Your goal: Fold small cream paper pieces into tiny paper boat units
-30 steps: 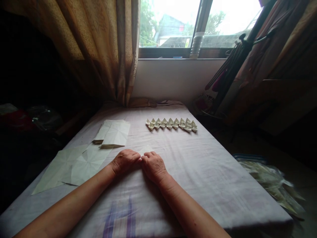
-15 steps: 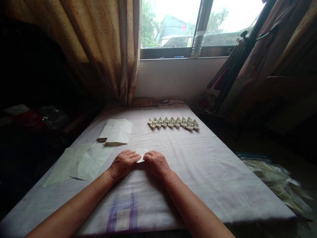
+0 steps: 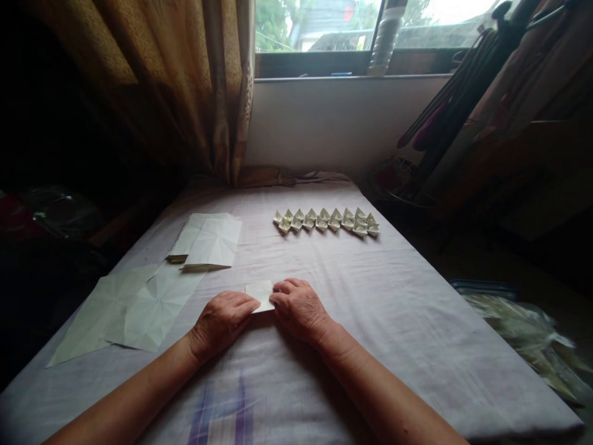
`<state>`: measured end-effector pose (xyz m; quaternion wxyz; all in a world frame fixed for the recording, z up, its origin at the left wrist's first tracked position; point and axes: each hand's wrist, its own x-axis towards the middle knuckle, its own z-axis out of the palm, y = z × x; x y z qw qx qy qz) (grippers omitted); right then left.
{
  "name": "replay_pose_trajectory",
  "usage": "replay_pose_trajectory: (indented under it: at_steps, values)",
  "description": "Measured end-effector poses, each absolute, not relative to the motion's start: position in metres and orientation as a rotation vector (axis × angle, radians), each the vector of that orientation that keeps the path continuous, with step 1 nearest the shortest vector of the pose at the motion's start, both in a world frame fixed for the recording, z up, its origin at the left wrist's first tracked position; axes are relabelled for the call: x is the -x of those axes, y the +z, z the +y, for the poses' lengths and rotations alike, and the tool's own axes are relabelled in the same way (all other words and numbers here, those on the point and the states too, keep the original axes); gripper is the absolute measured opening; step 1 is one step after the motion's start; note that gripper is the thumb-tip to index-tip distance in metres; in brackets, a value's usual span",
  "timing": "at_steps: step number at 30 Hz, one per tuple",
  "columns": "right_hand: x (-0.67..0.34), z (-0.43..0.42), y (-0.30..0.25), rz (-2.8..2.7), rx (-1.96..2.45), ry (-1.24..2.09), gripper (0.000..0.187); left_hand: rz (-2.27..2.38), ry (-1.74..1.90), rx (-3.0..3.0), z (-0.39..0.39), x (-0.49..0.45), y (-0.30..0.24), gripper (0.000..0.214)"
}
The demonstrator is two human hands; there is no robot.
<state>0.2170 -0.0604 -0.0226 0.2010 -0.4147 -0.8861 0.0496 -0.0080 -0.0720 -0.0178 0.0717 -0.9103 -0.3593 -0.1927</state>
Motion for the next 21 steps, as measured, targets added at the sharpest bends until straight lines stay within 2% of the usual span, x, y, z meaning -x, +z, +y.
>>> replay_pose_trajectory:
  at_steps: [10,15,21]
  values:
    - [-0.214,-0.054,-0.031,-2.252,1.175,0.314,0.013,-1.470,-0.814,2.846,-0.065,0.013,-0.014,0.009]
    - [-0.202,-0.046,-0.032,-2.149,1.356,0.373,0.012,-1.542,-0.866,2.713,-0.058,0.013,-0.022,0.031]
    - [-0.190,-0.052,-0.031,-2.024,1.501,0.341,0.019,-1.523,-0.844,2.692,-0.050,0.011,-0.024,0.037]
